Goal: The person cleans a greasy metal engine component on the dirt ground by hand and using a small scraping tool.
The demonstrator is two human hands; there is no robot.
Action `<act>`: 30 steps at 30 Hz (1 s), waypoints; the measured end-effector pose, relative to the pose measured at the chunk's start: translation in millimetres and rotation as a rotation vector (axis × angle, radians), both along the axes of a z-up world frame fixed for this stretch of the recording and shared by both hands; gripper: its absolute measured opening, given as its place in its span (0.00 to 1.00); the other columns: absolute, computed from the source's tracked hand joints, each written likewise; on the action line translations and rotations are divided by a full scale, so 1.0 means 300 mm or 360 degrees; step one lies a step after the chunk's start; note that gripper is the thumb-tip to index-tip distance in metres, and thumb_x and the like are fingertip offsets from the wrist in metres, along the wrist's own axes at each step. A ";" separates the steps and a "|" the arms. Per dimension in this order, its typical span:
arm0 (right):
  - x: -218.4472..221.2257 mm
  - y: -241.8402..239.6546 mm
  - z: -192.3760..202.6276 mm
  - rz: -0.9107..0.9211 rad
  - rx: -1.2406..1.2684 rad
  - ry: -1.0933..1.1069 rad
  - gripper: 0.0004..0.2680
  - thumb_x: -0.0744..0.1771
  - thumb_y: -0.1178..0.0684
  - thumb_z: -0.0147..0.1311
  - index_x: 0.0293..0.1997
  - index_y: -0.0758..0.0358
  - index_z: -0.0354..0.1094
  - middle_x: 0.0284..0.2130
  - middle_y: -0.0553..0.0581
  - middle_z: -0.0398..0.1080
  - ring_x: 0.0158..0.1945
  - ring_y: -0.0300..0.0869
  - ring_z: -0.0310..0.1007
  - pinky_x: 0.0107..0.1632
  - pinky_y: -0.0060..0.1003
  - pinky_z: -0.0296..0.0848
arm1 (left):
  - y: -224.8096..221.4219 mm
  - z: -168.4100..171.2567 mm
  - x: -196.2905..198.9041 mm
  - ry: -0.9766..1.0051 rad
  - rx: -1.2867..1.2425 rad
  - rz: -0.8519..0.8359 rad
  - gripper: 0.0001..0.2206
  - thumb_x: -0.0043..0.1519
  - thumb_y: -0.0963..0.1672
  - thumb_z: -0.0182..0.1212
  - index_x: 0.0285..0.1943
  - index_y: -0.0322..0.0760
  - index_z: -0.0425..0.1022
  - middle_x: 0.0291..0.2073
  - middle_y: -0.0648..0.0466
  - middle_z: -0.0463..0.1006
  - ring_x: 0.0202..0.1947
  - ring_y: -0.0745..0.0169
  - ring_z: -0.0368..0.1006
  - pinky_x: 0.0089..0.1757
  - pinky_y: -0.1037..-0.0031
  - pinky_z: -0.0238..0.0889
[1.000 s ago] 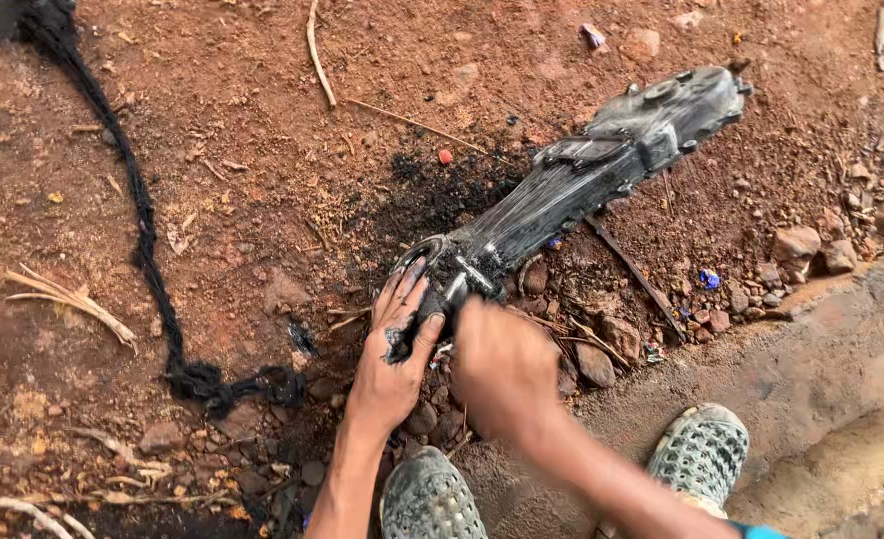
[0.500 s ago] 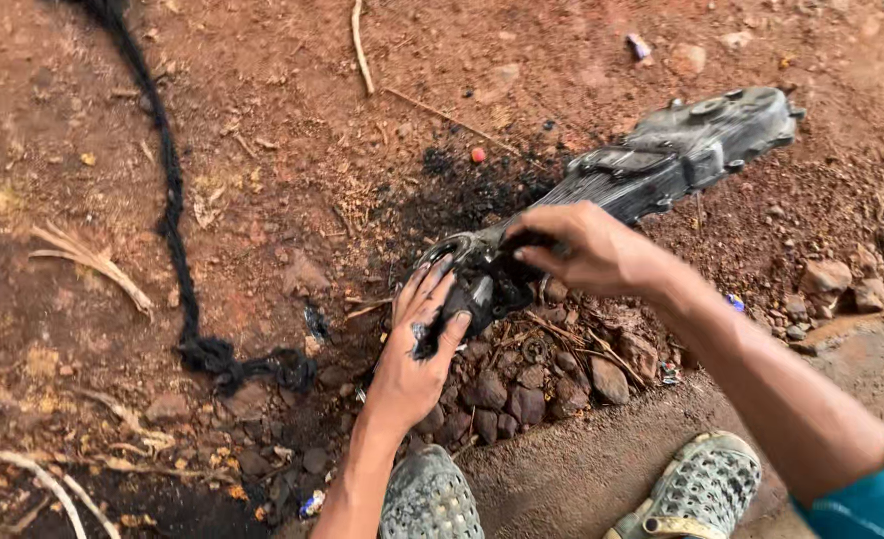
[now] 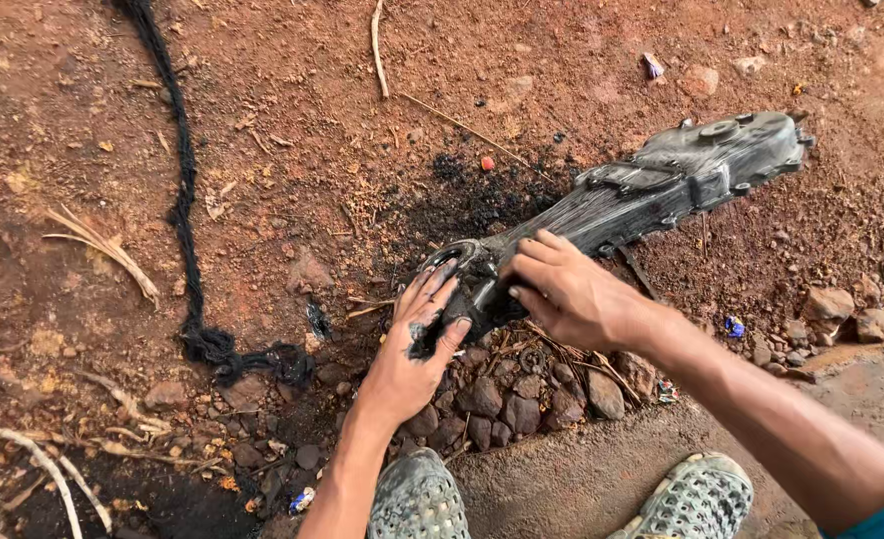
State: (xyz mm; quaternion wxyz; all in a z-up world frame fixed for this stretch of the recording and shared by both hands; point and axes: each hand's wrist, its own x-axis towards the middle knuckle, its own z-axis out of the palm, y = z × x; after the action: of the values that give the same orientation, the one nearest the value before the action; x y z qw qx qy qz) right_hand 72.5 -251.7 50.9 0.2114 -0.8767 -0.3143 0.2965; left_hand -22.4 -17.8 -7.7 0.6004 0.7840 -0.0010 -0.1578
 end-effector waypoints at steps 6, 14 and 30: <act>0.042 0.000 0.061 -0.0542 0.0455 0.0498 0.05 0.69 0.56 0.49 0.46 0.62 0.68 0.35 0.57 0.72 0.37 0.42 0.73 0.39 0.41 0.77 | 0.019 -0.044 0.003 -0.0090 -0.0071 -0.0038 0.25 0.67 0.49 0.57 0.72 0.38 0.67 0.75 0.52 0.62 0.78 0.52 0.50 0.70 0.61 0.42; 0.038 -0.183 0.377 -0.0348 0.0166 -0.0023 0.08 0.63 0.54 0.59 0.44 0.59 0.75 0.33 0.53 0.78 0.32 0.41 0.78 0.35 0.40 0.78 | 0.136 0.238 0.119 -0.0087 0.1045 -0.0913 0.31 0.66 0.53 0.53 0.79 0.44 0.54 0.78 0.40 0.45 0.74 0.37 0.44 0.66 0.54 0.36; -0.030 -0.179 0.204 -0.0909 0.0481 0.0520 0.12 0.67 0.49 0.53 0.55 0.54 0.72 0.41 0.52 0.79 0.30 0.41 0.71 0.31 0.36 0.73 | -0.029 0.413 0.051 0.0529 0.1234 -0.0459 0.54 0.56 0.59 0.68 0.81 0.38 0.34 0.78 0.44 0.32 0.75 0.42 0.37 0.69 0.55 0.36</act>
State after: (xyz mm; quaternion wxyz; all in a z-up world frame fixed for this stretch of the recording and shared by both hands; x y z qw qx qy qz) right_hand 63.4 -305.2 112.0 0.4603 -0.8291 -0.0589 0.3117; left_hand -7.0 -26.4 116.2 0.2261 0.9070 0.0453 -0.3524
